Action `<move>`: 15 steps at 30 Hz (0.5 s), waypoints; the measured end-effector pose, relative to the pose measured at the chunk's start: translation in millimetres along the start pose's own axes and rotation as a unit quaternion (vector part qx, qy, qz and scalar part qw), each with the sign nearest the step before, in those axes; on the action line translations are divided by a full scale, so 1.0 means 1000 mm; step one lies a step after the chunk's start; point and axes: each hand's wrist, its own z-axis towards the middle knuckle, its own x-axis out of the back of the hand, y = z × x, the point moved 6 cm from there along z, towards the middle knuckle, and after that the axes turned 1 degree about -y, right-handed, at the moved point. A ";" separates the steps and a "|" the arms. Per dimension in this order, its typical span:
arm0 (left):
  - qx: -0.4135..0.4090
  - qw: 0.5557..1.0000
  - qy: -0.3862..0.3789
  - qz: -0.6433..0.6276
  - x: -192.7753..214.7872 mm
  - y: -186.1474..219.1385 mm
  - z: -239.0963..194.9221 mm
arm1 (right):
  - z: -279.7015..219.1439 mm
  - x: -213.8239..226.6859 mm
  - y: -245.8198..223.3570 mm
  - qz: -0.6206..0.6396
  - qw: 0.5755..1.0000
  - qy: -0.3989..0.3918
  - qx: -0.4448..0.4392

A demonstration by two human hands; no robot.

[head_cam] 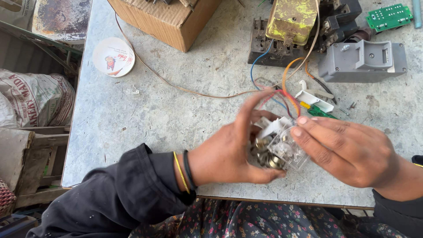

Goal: The person disassembles a small electrical component, likely a heater or thermostat, using a screwdriver and pliers. They remove a plastic cover, unscrew internal parts, and cut wires to separate the heating element from the housing.

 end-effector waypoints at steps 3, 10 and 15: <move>0.038 0.998 -0.023 0.046 0.004 -0.001 -0.001 | -0.001 -0.001 0.001 0.000 1.000 -0.003 -0.008; -0.164 0.967 0.064 0.183 0.017 0.031 -0.002 | 0.000 -0.005 0.002 0.014 0.999 -0.028 -0.018; -0.154 0.972 0.073 0.161 0.024 0.029 -0.003 | 0.000 -0.001 -0.006 -0.001 0.999 -0.042 -0.004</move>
